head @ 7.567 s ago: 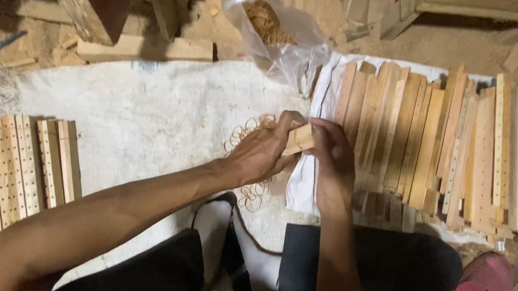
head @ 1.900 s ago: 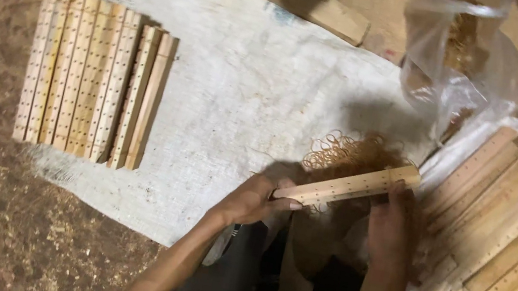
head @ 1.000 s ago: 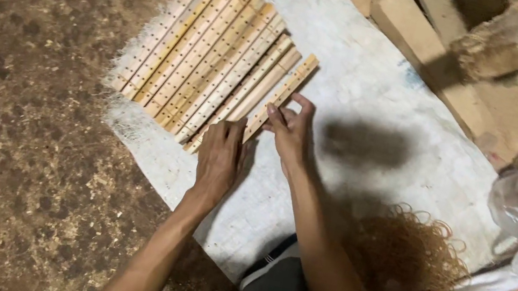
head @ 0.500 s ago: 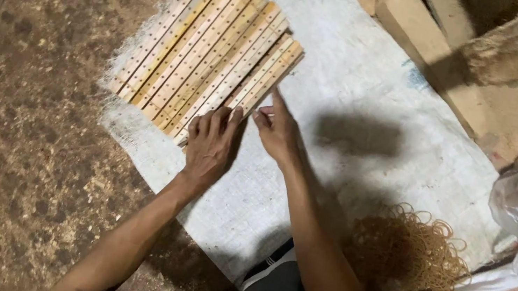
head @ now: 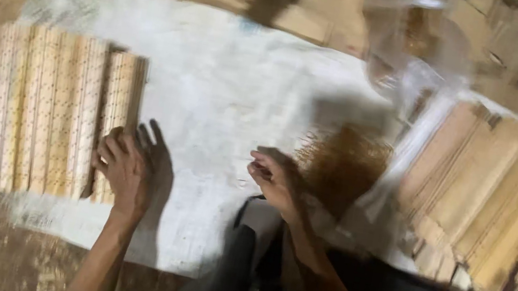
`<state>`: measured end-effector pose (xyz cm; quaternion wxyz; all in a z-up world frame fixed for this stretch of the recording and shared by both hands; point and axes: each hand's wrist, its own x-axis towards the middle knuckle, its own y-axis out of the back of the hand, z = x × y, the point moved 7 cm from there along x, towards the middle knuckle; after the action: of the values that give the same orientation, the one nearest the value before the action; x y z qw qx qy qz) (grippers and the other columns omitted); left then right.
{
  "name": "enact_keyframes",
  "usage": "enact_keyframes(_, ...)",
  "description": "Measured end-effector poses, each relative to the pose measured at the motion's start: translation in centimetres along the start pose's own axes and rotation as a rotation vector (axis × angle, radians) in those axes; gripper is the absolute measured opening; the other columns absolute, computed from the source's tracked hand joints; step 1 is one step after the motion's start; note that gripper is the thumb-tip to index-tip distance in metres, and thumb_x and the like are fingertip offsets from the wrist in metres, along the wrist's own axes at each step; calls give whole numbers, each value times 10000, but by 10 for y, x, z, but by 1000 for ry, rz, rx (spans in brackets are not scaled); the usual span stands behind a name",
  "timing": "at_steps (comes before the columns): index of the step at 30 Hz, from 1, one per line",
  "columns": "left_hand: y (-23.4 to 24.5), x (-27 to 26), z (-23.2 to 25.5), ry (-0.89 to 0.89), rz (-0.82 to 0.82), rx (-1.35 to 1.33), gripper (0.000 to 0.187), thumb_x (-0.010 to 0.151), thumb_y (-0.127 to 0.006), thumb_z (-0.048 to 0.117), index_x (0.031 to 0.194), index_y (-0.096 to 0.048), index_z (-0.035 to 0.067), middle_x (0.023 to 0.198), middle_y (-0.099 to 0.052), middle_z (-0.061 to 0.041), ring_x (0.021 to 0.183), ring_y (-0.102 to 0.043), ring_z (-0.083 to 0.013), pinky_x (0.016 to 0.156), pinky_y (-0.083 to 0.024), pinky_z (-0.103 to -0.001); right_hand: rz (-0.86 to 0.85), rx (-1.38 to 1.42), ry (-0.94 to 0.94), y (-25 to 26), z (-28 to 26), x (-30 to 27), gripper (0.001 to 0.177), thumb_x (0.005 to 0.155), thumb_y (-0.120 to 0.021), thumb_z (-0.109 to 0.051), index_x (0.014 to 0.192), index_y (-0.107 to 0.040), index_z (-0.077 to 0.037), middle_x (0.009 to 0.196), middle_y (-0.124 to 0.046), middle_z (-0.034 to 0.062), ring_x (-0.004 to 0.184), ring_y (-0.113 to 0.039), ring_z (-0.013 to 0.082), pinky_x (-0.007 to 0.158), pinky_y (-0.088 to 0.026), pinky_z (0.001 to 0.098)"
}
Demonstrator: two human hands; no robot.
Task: Wrapping rubber bands around the ends of wooden slats and stacking them.
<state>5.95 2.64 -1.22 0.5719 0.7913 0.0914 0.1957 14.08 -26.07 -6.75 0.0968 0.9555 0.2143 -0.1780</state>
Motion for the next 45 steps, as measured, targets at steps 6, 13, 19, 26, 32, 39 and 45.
enact_keyframes(6, 106, 39, 106, -383, -62, -488, 479, 925, -667, 261, 1343, -480, 120, 1341, -397, -164, 1281, -349, -393, 1017, -259, -504, 206, 228, 8, 98, 89, -45, 433, 933, -753, -204, 1347, -667, -113, 1191, -695, 227, 1033, -668, 289, 817, -618, 401)
enact_keyframes(13, 222, 38, 251, -1070, -61, -339, 403, 871, -688, 371, 1223, -605, 196, 1197, -565, -71, 1174, -532, -288, 925, -421, -412, 504, 318, -12, 201, 87, -141, 380, 960, -678, -100, 1338, -657, -64, 1120, -698, 164, 944, -651, 219, 795, -612, 333)
enact_keyframes(19, 281, -25, 341, -1504, -141, 24, 278, 981, -491, 375, 1113, -676, 214, 1214, -610, -99, 1187, -537, -279, 972, -410, -404, 673, 251, -4, 260, 101, -185, 302, 949, -707, -130, 1251, -710, -116, 1054, -687, 97, 882, -622, 174, 720, -609, 278)
enact_keyframes(26, 230, -80, 468, -1507, -437, -47, 396, 988, -520, 290, 1276, -635, 44, 1276, -629, -240, 1223, -584, -423, 1026, -433, -509, 913, 191, 6, 315, 105, -239, 309, 943, -744, -163, 1241, -711, -91, 1087, -696, 163, 919, -677, 217, 719, -611, 311)
enact_keyframes(32, 227, -158, 538, -1302, -673, -545, 339, 948, -560, 220, 1207, -673, 32, 1129, -706, -211, 1126, -661, -404, 946, -513, -500, 1120, -141, 60, 348, 137, -242, 319, 921, -739, -108, 1229, -671, -59, 1018, -662, 184, 881, -688, 317, 706, -606, 426)
enact_keyframes(39, 147, -204, 562, -858, -1040, -1223, 717, 852, -476, -21, 1554, -340, 25, 1426, -481, -311, 1343, -490, -470, 1134, -420, -519, 1260, -549, 28, 347, 119, -246, 451, 876, -744, -245, 1311, -661, -156, 1226, -622, 59, 964, -701, 263, 853, -561, 473)
enact_keyframes(45, 174, -205, 555, -604, -1355, -1591, 791, 871, -356, -145, 1624, -254, 72, 1487, -420, -382, 1397, -406, -506, 1162, -343, -539, 1273, -534, -73, 350, 139, -237, 487, 896, -712, -216, 1369, -636, -127, 1202, -601, 81, 1014, -677, 340, 893, -526, 504)
